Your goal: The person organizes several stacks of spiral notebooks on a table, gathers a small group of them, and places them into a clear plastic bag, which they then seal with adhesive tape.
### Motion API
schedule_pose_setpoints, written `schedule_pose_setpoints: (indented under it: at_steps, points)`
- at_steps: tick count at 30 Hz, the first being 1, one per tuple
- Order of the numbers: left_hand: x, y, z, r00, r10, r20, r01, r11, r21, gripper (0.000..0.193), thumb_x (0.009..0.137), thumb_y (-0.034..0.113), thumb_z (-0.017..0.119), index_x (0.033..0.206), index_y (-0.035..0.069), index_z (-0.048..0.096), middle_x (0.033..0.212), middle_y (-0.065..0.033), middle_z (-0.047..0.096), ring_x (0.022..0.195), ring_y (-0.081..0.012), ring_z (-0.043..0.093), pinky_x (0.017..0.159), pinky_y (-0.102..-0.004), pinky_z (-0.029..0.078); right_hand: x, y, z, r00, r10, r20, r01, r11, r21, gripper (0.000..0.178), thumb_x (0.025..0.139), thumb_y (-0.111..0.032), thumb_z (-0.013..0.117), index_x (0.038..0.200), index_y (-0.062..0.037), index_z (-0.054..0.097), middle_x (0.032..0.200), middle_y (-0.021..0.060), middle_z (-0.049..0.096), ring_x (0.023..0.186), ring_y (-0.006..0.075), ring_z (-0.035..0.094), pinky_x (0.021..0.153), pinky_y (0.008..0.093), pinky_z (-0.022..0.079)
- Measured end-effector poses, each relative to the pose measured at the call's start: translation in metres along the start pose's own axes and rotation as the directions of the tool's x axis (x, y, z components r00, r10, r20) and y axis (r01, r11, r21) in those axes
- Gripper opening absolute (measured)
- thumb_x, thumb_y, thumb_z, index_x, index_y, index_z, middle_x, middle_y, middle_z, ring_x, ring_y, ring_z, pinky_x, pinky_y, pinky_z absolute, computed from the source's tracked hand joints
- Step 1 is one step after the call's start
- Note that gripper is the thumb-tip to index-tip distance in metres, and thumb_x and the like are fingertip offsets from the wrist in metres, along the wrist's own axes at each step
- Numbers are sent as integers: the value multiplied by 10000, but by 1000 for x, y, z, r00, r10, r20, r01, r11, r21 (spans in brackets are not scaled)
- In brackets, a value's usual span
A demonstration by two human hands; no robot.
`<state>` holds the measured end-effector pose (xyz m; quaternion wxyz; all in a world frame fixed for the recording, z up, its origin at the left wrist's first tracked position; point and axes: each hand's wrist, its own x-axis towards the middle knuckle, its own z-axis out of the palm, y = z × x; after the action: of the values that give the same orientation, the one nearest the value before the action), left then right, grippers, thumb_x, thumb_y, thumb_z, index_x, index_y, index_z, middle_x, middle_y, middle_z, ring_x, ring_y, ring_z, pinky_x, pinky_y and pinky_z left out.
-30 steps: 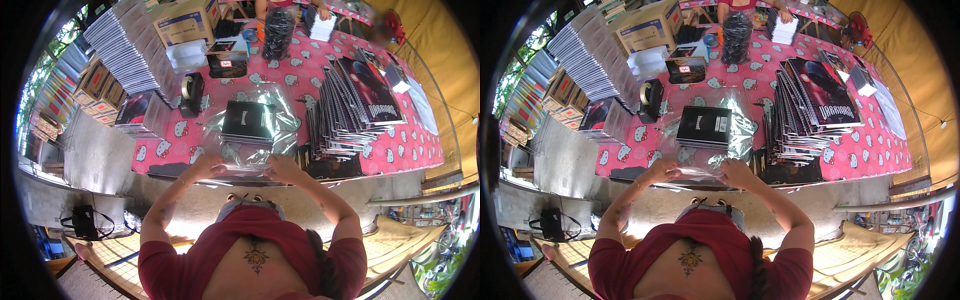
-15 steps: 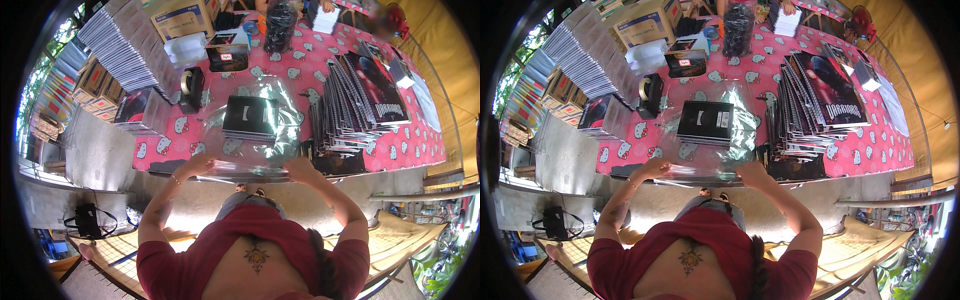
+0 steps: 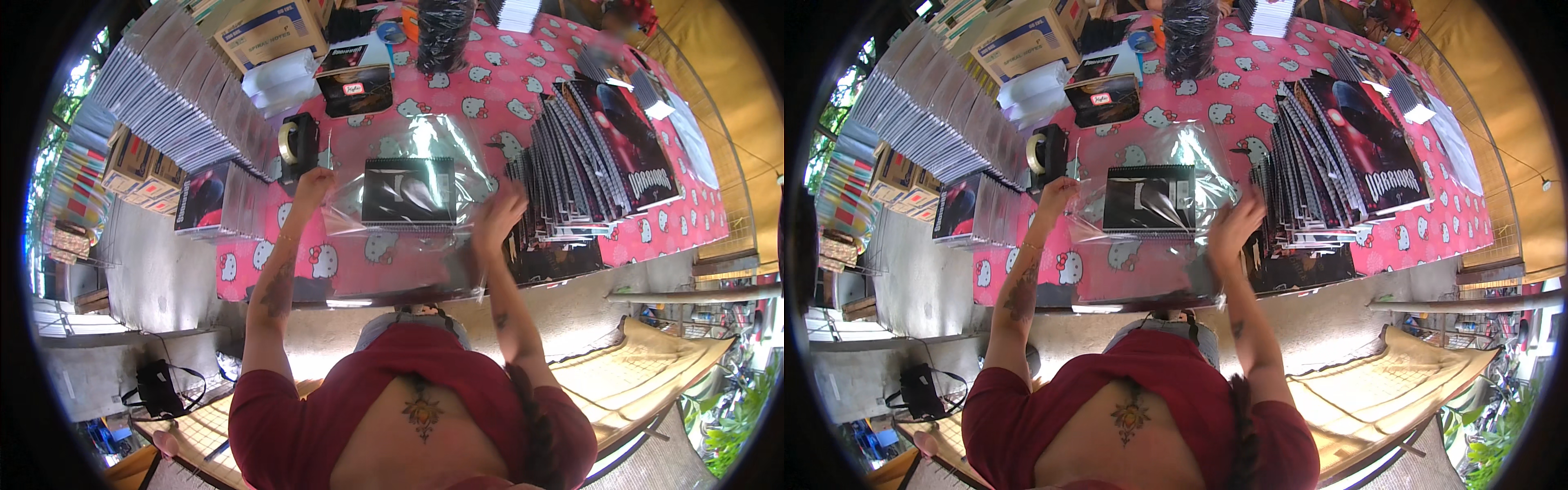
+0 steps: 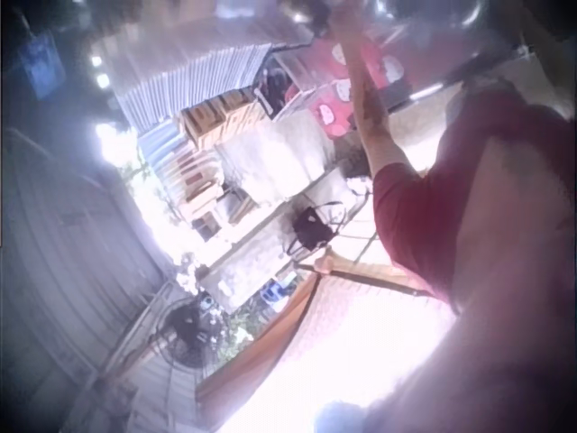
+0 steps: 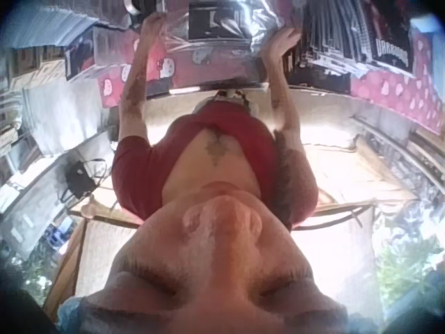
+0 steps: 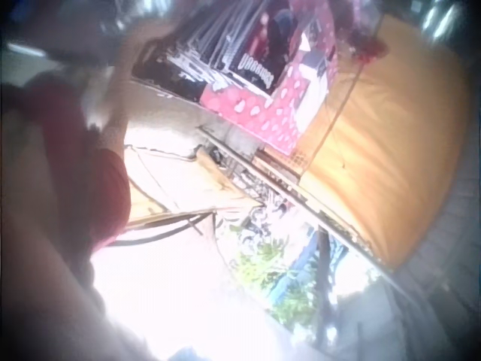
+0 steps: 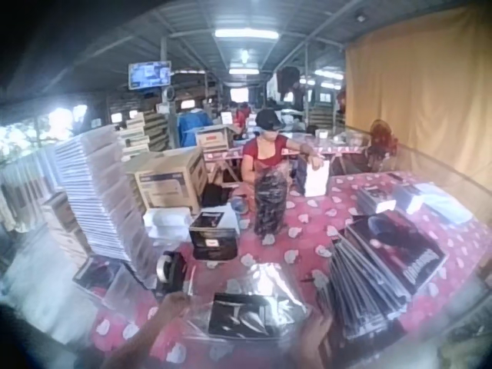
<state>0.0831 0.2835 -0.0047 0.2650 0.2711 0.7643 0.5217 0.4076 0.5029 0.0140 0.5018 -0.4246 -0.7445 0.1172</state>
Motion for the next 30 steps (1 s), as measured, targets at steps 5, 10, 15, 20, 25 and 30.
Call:
schedule_pose_setpoints:
  at_steps: [5,10,15,20,25,30]
  points:
    - [29,0,-2,1000,-5,6,4,981,196,183,841,74,633,1001,4,688,818,-33,666,721,-87,599,661,-240,477,-59,-55,0,599,-464,652,421,876,236,579,868,-394,635,1373,-146,501,1448,137,425,1320,332,413,1088,581,272]
    - [84,44,69,815,578,32,-551,758,347,220,876,150,635,1061,47,692,1011,-135,705,888,-232,690,774,-335,532,-60,-68,9,590,-368,719,387,910,149,593,854,-435,644,1370,-173,510,1447,113,437,1352,318,391,1101,585,258]
    - [160,50,154,782,542,308,-608,550,573,162,827,142,624,922,23,680,998,-196,651,930,-383,626,810,-469,505,-55,-71,10,568,-356,742,391,910,137,596,820,-433,674,1349,-201,530,1449,95,450,1356,297,402,1091,589,274]
    - [179,46,162,660,554,508,-740,358,570,108,770,95,639,867,49,630,889,-181,607,868,-387,608,775,-483,494,-56,-67,10,590,-346,729,381,916,127,618,780,-417,708,1342,-228,538,1446,78,459,1346,280,413,1090,569,287]
    - [182,66,152,834,309,457,-540,624,565,164,760,112,673,903,66,606,956,-132,620,949,-361,600,801,-474,481,-54,-68,10,597,-361,716,391,911,133,630,750,-399,726,1332,-232,550,1440,76,463,1339,274,420,1089,557,292]
    - [163,69,156,611,672,418,-742,302,599,127,773,73,635,891,52,593,879,-156,658,863,-356,632,738,-469,485,-52,-66,10,596,-373,711,418,900,122,615,746,-385,727,1318,-233,564,1435,77,463,1328,275,427,1078,545,299]
